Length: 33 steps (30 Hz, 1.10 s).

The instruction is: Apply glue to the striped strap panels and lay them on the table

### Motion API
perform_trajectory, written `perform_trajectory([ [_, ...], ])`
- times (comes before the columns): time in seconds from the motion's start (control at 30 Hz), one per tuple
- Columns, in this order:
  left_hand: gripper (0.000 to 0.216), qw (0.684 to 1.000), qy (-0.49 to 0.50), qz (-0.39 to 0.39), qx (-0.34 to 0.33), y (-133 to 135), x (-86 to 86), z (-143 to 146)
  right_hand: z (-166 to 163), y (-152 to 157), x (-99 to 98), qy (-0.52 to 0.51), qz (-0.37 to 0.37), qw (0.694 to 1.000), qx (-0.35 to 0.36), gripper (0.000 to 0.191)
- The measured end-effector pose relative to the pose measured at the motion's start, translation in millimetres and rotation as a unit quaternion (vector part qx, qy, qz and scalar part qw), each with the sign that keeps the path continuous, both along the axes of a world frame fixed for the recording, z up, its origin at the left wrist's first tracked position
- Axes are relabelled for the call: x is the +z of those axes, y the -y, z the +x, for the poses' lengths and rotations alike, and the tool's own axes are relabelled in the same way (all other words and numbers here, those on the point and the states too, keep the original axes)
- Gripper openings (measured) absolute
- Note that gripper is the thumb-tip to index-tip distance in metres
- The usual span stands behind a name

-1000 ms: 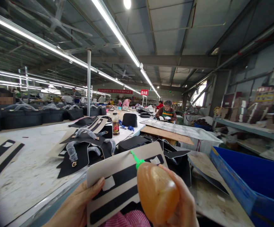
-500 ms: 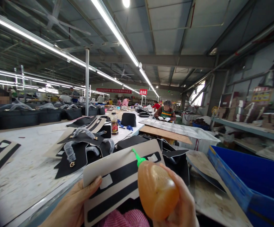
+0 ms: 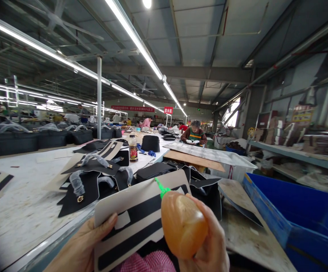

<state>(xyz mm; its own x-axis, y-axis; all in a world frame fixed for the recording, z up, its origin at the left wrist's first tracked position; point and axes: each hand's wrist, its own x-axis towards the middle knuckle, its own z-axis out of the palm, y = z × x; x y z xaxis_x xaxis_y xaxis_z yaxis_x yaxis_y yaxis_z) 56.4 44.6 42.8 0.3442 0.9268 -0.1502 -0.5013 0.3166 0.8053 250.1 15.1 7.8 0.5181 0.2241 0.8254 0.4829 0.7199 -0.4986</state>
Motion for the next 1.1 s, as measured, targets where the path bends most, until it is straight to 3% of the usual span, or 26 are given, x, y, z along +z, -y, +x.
perform_trajectory([
  [0.1,0.032,1.000,0.009,0.010,-0.007,0,1.6,0,-5,3,-0.4,-0.041,-0.027,0.998,0.030,0.061],
  [0.2,0.032,1.000,0.021,0.010,0.000,0,2.3,0,-2,1,-1.6,-0.047,-0.017,0.999,0.010,0.053],
  [0.33,0.031,1.000,0.024,-0.001,0.006,1,0.6,0,27,-14,-7.5,0.050,0.020,0.996,-0.072,0.073],
  [0.4,0.032,1.000,0.024,-0.008,0.004,0,-0.6,0,38,-19,-8.8,0.078,0.028,0.991,-0.103,0.074],
  [0.6,0.037,1.000,0.019,-0.006,0.009,-1,-2.1,1,30,-11,-3.3,0.101,0.026,0.995,0.014,0.075],
  [0.87,0.050,0.999,0.011,-0.027,0.040,5,9.4,1,46,-18,-12.9,0.047,-0.011,0.990,-0.133,0.074],
  [1.1,0.040,0.999,0.028,-0.016,0.001,-7,-2.6,1,36,-11,-4.7,0.093,0.018,0.995,-0.027,0.072],
])
